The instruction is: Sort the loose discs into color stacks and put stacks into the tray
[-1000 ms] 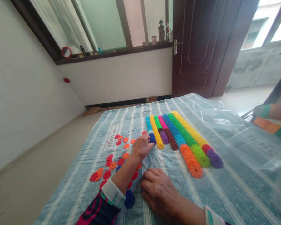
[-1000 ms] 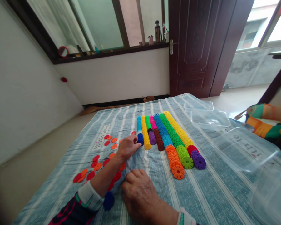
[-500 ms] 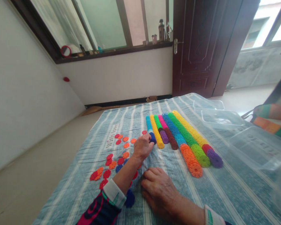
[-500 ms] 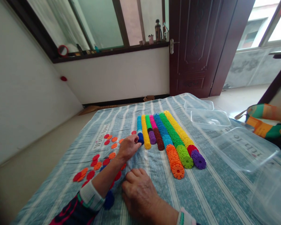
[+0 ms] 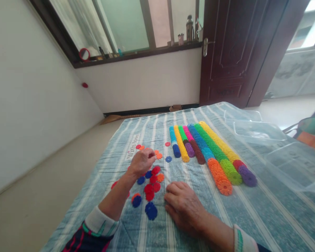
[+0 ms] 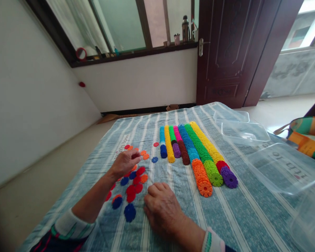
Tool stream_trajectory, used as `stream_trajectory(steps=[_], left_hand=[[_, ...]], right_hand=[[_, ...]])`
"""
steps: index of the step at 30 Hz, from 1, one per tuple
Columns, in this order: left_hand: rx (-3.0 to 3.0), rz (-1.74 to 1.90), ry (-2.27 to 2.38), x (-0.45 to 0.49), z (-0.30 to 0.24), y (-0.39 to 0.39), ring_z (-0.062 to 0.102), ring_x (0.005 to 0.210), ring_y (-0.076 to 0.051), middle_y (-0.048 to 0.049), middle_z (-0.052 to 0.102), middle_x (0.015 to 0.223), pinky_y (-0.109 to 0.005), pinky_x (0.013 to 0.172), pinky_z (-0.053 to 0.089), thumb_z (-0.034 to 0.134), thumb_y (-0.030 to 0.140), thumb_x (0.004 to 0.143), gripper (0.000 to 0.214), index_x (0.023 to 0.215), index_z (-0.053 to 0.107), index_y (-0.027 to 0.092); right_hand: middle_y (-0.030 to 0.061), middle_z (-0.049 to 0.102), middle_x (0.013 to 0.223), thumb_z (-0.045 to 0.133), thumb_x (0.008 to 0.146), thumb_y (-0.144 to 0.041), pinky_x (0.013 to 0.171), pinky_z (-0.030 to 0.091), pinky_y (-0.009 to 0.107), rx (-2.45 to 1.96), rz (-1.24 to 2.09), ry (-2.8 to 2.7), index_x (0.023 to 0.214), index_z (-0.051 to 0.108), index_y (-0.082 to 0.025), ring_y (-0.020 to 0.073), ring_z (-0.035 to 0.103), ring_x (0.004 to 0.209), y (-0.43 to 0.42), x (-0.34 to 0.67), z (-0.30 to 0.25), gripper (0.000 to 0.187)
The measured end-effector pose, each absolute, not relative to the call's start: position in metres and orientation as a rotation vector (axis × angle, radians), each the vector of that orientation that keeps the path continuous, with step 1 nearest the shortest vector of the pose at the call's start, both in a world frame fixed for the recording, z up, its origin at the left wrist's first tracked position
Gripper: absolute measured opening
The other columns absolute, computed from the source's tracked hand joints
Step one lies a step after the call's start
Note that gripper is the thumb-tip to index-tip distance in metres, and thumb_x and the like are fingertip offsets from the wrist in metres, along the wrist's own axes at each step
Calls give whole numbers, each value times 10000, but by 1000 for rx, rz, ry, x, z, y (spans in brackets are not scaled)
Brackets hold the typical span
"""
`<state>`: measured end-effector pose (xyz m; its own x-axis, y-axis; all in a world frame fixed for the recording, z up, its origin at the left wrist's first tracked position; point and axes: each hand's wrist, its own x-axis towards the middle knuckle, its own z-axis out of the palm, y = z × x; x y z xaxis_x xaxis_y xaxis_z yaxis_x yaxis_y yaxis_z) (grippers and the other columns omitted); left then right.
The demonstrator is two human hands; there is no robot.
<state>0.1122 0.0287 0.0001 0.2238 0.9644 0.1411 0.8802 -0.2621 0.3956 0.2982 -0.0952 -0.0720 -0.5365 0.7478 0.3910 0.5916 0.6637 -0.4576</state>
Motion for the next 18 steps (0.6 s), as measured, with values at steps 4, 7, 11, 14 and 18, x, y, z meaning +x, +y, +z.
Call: stream_trajectory(steps=[4,7,11,14,18], left_hand=[[2196,426,1665,88,1,3,502,598,-149,30,537,592,-259,605,386,531,321,776,193,660,643,214],[2181,386,1618,82,-2,-10,482,581,-136,35,519,594,-249,588,377,528,320,785,200,670,643,204],[2247,434,1607,95,-7,-9,503,600,-133,29,545,604,-245,612,387,515,266,800,197,662,632,189],[2299,421,1672,118,-11,3,571,669,-142,7,635,682,-241,663,419,522,209,809,179,703,663,179],[2309,336,1746,151,-16,25,642,796,-179,-39,722,829,-257,720,443,584,237,818,165,851,732,171]], right_hand=[[35,609,949,607,882,-159,844,421,374,-1031,390,-2321,823,574,-190,206,522,935,-96,300,-71,75],[41,610,951,611,877,-149,846,417,380,-1037,394,-2322,826,576,-187,213,523,944,-97,300,-71,72],[43,614,955,604,880,-144,848,414,378,-1013,392,-2318,833,581,-189,212,526,944,-97,300,-73,68],[39,616,946,600,884,-150,834,414,373,-1004,379,-2312,832,584,-194,211,531,933,-96,300,-75,70],[33,626,957,616,877,-160,837,420,374,-1004,362,-2304,834,590,-200,213,540,939,-94,300,-78,64]])
